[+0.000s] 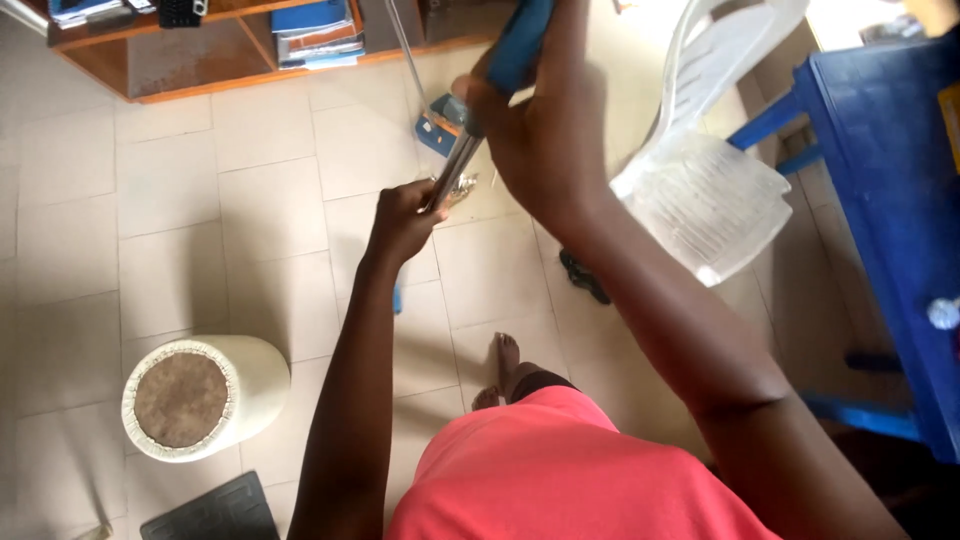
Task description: The recorder is attempting to attach or fix the handle to the brush head of a broom.
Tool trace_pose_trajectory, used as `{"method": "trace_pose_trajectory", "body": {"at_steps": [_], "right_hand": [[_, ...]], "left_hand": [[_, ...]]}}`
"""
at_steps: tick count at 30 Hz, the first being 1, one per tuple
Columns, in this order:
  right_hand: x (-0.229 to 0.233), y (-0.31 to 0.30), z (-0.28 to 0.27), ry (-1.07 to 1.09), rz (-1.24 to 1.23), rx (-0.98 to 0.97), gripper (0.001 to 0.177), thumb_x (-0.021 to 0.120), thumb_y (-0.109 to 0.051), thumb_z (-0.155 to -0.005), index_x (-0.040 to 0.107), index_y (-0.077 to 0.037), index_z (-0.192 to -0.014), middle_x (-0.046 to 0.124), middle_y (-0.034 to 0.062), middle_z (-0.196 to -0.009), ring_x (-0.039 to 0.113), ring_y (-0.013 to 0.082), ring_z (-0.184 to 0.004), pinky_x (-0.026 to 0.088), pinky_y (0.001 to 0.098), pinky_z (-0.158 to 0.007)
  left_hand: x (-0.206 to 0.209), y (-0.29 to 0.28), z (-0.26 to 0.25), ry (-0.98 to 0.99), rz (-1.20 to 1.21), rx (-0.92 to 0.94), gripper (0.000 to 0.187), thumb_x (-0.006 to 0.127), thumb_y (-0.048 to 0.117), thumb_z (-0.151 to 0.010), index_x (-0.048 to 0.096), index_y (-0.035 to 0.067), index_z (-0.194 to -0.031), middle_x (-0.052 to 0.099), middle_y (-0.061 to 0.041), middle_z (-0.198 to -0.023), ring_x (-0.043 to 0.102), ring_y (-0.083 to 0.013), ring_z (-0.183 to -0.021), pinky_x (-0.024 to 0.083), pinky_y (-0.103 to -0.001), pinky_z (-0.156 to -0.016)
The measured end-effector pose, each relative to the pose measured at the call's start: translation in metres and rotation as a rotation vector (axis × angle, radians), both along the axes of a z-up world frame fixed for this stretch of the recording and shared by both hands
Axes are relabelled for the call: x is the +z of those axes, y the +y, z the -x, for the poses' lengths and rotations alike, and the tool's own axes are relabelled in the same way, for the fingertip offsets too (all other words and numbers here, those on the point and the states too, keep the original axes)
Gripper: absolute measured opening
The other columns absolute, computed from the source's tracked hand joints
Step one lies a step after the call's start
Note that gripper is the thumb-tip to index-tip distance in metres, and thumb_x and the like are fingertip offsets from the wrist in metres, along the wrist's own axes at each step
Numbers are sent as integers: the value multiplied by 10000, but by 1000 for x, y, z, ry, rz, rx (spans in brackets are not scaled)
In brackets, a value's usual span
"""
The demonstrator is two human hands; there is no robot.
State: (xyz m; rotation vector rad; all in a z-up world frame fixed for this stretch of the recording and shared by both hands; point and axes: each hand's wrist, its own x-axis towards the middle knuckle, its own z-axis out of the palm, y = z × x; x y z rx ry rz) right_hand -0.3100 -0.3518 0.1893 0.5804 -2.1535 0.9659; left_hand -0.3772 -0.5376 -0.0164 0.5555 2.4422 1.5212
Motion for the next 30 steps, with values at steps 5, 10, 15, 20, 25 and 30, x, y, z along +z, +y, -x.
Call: {"method": "trace_pose_trajectory", "body": {"at_steps": [5, 10, 15, 20, 25, 30], "right_hand": [[-45, -9, 39, -120, 76, -107, 674, 774, -90, -1012, 241, 14, -1412, 752, 146, -939, 804, 310, -818, 662, 354, -676], [-39, -18, 39, -282, -72, -53, 534, 768, -110, -1031, 309, -18, -1286, 688, 136, -823, 755, 296, -709, 582, 372, -563], [-15, -23, 38, -239, -198, -17, 547, 763, -86, -953, 334, -12, -1285, 657, 158, -861, 709, 356, -766, 559, 438, -627], [-1, -18, 40, -162, -255, 78, 489, 743, -76, -997, 367, -26, -1304, 666, 165, -961, 716, 336, -855, 557, 421, -643], [43, 6, 39, -166, -300, 11, 575, 784, -151, -994, 365, -17, -1365, 662, 142, -912, 696, 345, -788, 548, 449, -646], [59, 41, 46, -154, -177, 57, 571, 748, -94, -1042, 286, 36, -1352, 676, 144, -935, 747, 292, -796, 607, 365, -656]], "left_hand": [[-62, -6, 20, -64, 30, 85, 228, 766, 71, -806, 751, 52, -1032, 752, -90, -807, 675, -125, -738, 531, -302, -682], [-88, 25, 24, -172, 56, 129, 280, 686, 95, -908, 713, 79, -1187, 773, -88, -900, 734, -190, -790, 573, -349, -704], [-8, 69, 19, -194, -107, 85, 598, 574, 341, -1030, 301, 66, -1485, 604, -160, -1245, 629, -261, -1150, 559, -411, -898], [-18, 91, 31, -4, -732, 15, 802, 397, 579, -1093, 92, 44, -1607, 344, -196, -1546, 420, -282, -1446, 449, -435, -1138], [48, 94, 33, -195, -537, -63, 655, 327, 555, -1089, 297, 69, -1527, 543, -130, -1375, 604, -216, -1235, 565, -374, -946], [28, 81, 47, -131, -120, -37, 287, 625, 251, -946, 565, 6, -1083, 700, -135, -939, 691, -207, -835, 571, -354, -725]]}}
